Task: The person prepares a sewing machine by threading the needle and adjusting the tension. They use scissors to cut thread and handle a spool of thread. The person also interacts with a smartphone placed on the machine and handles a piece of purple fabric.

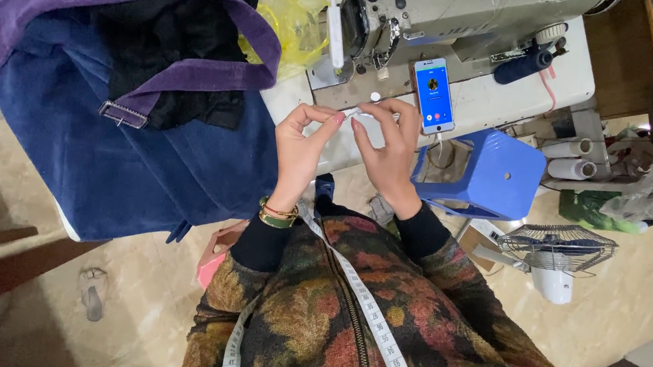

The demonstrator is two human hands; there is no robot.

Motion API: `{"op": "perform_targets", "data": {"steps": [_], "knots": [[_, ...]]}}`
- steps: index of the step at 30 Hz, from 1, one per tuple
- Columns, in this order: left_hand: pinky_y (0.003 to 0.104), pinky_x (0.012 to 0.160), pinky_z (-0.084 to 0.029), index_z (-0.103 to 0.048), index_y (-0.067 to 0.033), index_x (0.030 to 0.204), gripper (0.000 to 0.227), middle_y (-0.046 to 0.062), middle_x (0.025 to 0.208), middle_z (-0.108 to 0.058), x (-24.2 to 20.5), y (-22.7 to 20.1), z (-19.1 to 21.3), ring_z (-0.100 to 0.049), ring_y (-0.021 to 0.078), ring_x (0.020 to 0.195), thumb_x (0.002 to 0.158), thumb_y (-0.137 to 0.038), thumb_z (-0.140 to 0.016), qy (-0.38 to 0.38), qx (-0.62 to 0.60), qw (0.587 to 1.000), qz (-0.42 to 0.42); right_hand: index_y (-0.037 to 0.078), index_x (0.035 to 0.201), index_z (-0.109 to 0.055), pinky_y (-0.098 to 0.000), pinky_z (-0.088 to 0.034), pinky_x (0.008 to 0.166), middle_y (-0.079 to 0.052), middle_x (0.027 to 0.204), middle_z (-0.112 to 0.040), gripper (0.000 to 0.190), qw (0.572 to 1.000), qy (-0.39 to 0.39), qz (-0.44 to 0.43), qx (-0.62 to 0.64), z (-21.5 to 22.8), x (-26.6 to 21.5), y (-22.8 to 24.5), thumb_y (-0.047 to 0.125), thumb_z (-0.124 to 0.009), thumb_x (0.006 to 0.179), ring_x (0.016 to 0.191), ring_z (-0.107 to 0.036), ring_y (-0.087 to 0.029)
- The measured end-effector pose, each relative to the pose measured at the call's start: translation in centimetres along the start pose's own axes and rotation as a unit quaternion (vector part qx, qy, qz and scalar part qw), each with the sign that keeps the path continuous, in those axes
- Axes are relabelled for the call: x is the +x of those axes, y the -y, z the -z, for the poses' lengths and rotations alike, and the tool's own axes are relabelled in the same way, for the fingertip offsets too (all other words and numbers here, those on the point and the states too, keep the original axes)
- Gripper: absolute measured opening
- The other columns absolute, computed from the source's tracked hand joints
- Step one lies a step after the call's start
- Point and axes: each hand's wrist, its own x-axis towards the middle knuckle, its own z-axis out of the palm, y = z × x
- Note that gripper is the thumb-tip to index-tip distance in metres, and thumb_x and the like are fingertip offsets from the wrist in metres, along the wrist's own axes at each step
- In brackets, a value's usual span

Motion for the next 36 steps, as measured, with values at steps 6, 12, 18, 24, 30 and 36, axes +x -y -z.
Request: {"op": "perform_targets", "data": {"steps": [6,12,18,24,30,36], "knots": [[0.04,0.101,-0.047,-0.07,-0.0066,0.084,0.013,0.01,0.093,-0.075,-0.3,-0.4,0.4,-0.066,0.0169,0.099,0.091,-0.004,-0.08,0.016,0.035,0.999,0.012,0.009,0.105,-0.075,-0.0383,-0.039,0.085,-0.002,0.092,-0.058,0.018,0.999,-0.029,-0.018,0.009,0.0,-0.4,-1.6,-0.006,-0.076,0.094,0.092,-0.059,-0.023],[0.043,0.102,-0.044,-0.074,-0.0089,0.082,0.011,0.01,0.097,-0.073,-0.1,1.4,1.1,-0.066,0.0254,0.104,0.088,-0.007,-0.083,0.055,0.121,0.991,-0.017,0.008,0.102,-0.073,-0.0384,-0.047,0.085,-0.005,0.092,-0.064,0.02,0.988,-0.089,-0.113,0.057,1.1,0.0,-2.9,-0.01,-0.07,0.094,0.091,-0.064,-0.023],[0.043,0.101,-0.042,-0.074,-0.0072,0.083,0.012,0.008,0.094,-0.064,0.4,1.4,1.8,-0.062,0.0224,0.1,0.09,-0.009,-0.083,0.017,0.117,0.993,-0.016,0.007,0.101,-0.069,-0.0364,-0.044,0.083,-0.007,0.092,-0.064,0.012,0.953,-0.207,-0.187,0.122,4.4,2.1,-5.9,-0.003,-0.063,0.099,0.088,-0.057,-0.017],[0.029,0.093,-0.047,-0.068,-0.0147,0.075,0.019,0.001,0.092,-0.064,1.1,1.6,2.4,-0.063,0.0137,0.094,0.088,-0.014,-0.082,-0.025,0.122,0.992,0.003,0.01,0.095,-0.068,-0.0347,-0.056,0.087,-0.006,0.094,-0.069,0.012,0.929,-0.3,-0.193,0.096,8.5,3.1,-12.1,0.002,-0.06,0.097,0.081,-0.062,-0.016],[0.029,0.094,-0.046,-0.071,-0.015,0.076,0.017,0.0,0.092,-0.064,1.6,1.7,2.3,-0.062,0.0128,0.096,0.09,-0.016,-0.08,-0.034,0.079,0.996,0.038,0.0,0.109,-0.072,-0.0347,-0.052,0.071,-0.012,0.092,-0.067,0.015,0.955,-0.277,-0.091,-0.055,14.4,3.2,-21.9,0.005,-0.059,0.105,0.077,-0.058,-0.02],[0.029,0.094,-0.047,-0.072,-0.0153,0.076,0.016,-0.001,0.09,-0.063,2.5,1.4,1.8,-0.062,0.0126,0.095,0.091,-0.016,-0.08,-0.034,0.078,0.996,0.04,0.014,0.085,-0.077,-0.0496,-0.04,0.082,-0.006,0.101,-0.064,0.044,0.905,-0.114,-0.148,-0.382,17.1,2.7,-27.6,0.031,-0.058,0.12,0.098,-0.054,-0.026]]}}
